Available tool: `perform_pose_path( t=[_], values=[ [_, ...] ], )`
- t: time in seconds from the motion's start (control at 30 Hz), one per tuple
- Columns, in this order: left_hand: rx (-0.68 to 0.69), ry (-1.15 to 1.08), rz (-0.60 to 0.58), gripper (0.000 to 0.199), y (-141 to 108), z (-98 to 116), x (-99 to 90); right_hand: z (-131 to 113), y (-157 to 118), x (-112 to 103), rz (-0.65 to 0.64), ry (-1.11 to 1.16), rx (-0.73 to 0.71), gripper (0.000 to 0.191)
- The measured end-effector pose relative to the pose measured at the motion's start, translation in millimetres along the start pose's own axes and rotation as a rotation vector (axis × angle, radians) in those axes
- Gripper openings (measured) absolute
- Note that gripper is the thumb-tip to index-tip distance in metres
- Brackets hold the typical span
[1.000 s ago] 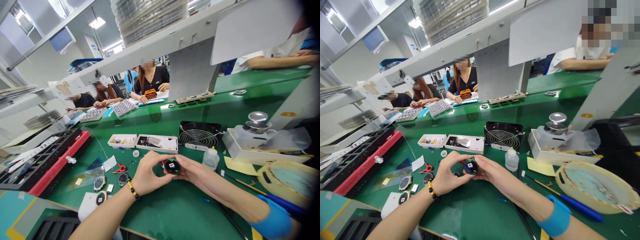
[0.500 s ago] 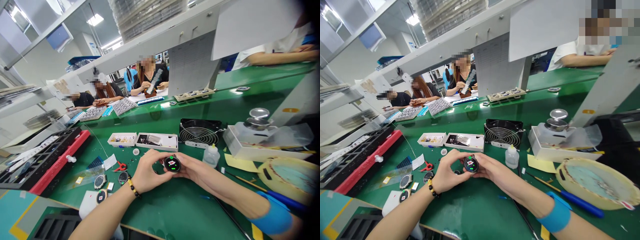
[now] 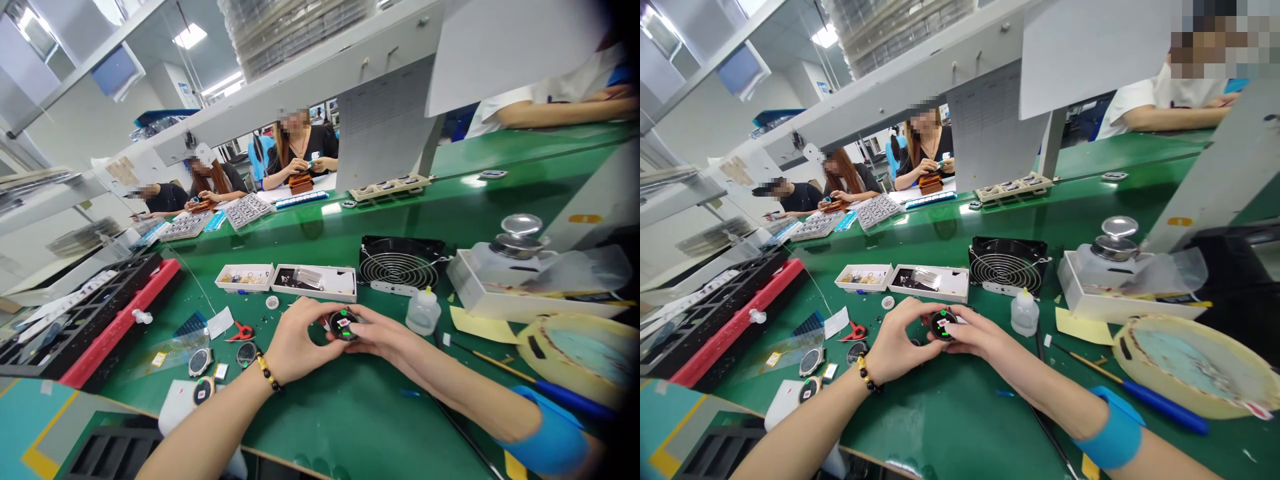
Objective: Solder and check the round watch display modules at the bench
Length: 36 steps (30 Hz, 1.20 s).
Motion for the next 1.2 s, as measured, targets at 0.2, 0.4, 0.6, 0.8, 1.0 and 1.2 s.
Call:
perform_pose_path(
  t=[0.2, 0.4, 0.6, 0.8, 1.0, 1.2],
  values=[
    [-0.007, 0.011, -0.009, 0.048, -1, -2, 0.4, -1, -2, 2, 0.015, -0.035, -0.009, 0.052],
    [-0.015, 0.018, -0.025, 0.048, -1, -1, 1.0, 0, -1, 0, 0.003, -0.055, -0.02, 0.054],
    [-0.003, 0.02, -0.024, 0.048, -1, 0, 1.4, 9, 4, -4, 0.016, -0.087, -0.011, 0.061],
    [-0.009, 0.026, -0.034, 0.047, -1, -2, 2.2, 0, -2, 1, 0.023, -0.026, 0.009, 0.053],
    [-0.002, 0.033, -0.042, 0.049, -1, -1, 2.9, 5, 3, -2, 0.032, -0.068, -0.011, 0.055],
    [-0.002, 0.045, -0.053, 0.052, -2, -1, 4.7, 21, 14, -13, 0.061, -0.098, -0.032, 0.063]
  ],
)
Point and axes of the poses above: each hand's wrist, its own y-axis towards the middle knuckle, its own x-axis out of the palm, z = x × y, the point moved 7 cm from there along y, towards the middle knuckle, and after that the axes turned 5 degrees about z, right-handed, at the moved point
